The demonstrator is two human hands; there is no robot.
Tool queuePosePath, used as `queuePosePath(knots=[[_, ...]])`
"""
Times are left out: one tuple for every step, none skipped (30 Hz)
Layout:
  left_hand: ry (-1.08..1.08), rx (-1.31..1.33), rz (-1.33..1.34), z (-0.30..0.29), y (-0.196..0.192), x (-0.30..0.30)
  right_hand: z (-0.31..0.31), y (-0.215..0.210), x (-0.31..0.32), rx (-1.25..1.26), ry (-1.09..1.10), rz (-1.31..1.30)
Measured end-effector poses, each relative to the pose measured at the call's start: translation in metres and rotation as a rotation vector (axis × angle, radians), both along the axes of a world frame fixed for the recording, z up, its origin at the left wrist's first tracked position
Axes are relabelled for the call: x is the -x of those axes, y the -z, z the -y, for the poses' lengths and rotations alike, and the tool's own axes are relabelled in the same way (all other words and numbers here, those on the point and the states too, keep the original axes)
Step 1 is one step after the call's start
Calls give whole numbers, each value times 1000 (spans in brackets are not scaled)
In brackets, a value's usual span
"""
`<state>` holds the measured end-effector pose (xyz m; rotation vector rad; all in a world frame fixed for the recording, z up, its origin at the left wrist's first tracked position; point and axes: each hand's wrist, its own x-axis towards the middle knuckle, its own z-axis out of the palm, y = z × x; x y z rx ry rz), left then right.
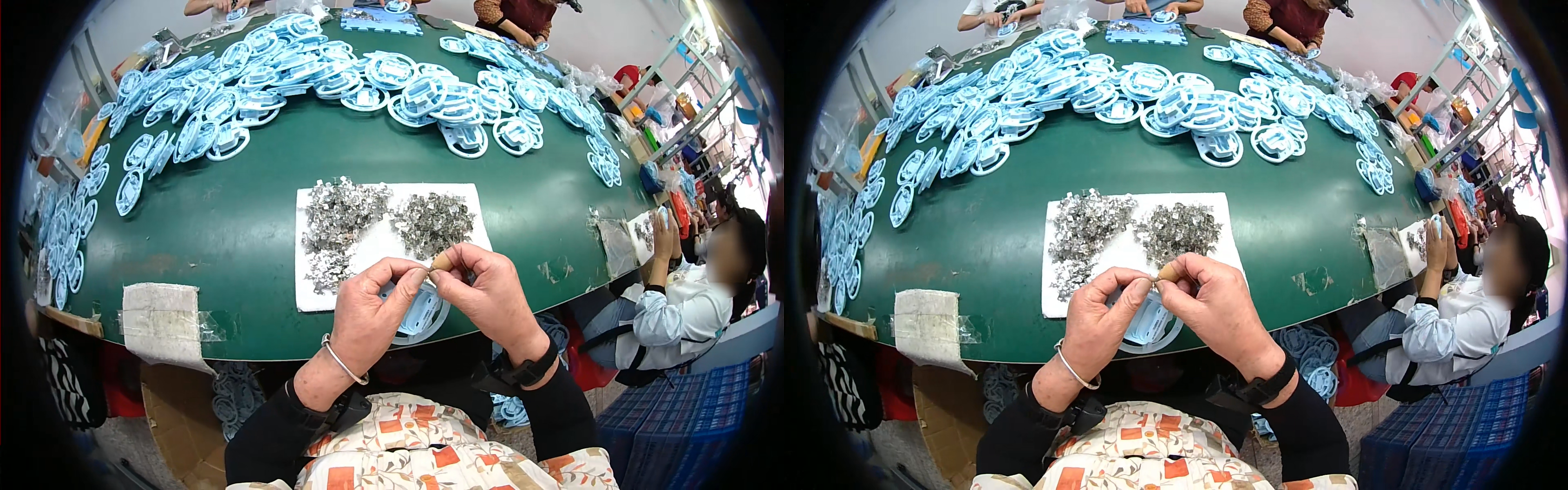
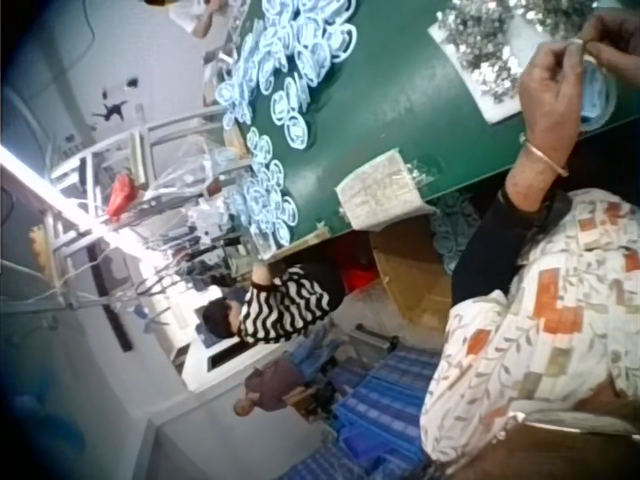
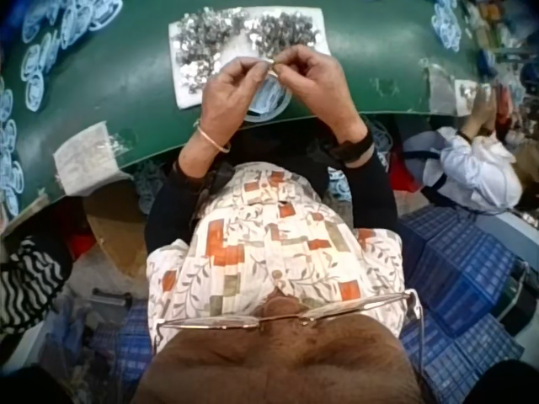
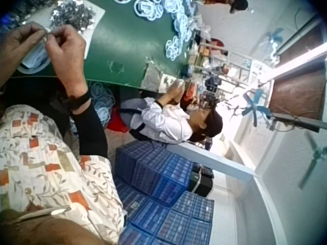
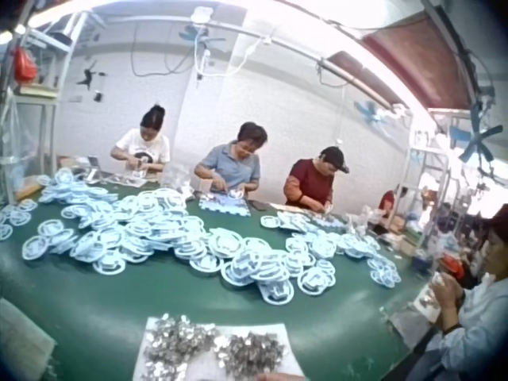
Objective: The person assembles light blue face masks by inserting metal nose wires into the top edge of each mask. They pick up a mask, insert a wire, and place the finished mask on a growing pile on the table. Other workers perform the same task at the same table.
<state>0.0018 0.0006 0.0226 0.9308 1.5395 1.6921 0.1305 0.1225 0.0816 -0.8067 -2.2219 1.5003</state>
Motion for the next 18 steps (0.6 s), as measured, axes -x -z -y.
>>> queuePosePath(knots=[[2, -12, -7, -1, 0, 0, 0, 0, 0, 41, 0, -7], [5, -27, -13, -2, 0, 0, 0, 2, 0, 40, 0, -9], [-12, -47, -30, -4, 0, 0, -2, 5, 0, 38, -1, -11], [-29, -68, -46, -6, 0, 0, -3, 6, -1, 37, -1, -14], [-46, -90, -62, -8, 0, 0, -3, 6, -1, 29, 9, -26], [-40, -91, -45, -9, 0, -1, -2, 5, 0, 21, 19, -38], [-34, -91, -28, -9, 0, -1, -3, 5, -1, 13, 29, -51], [-33, -94, -12, -10, 0, -1, -3, 6, -1, 51, 54, -84], [-52, -95, 24, -10, 2, 0, -4, 10, -2, 89, 79, -118], [-72, -97, 59, -11, 5, 0, -4, 13, -4, 128, 103, -151], [-93, -102, 94, -12, 5, 1, -6, 15, -9, 147, 133, -174], [-100, -138, 199, -13, 3, 2, -9, 16, -17, 162, 165, -199], [-105, -175, 304, -15, -1, 2, -11, 17, -25, 177, 195, -224], [-113, -209, 408, -16, -2, 3, -11, 20, -31, 288, 215, -282], [-117, -239, 516, -17, -4, 3, -9, 24, -35, 337, 210, -303], [-74, -280, 559, -20, 4, 9, -8, 28, -39, 386, 205, -325], [-79, -302, 622, -23, 5, 9, -6, 34, -44, 433, 204, -348], [-82, -322, 687, -26, 5, 8, -2, 41, -45, 391, 177, -360]])
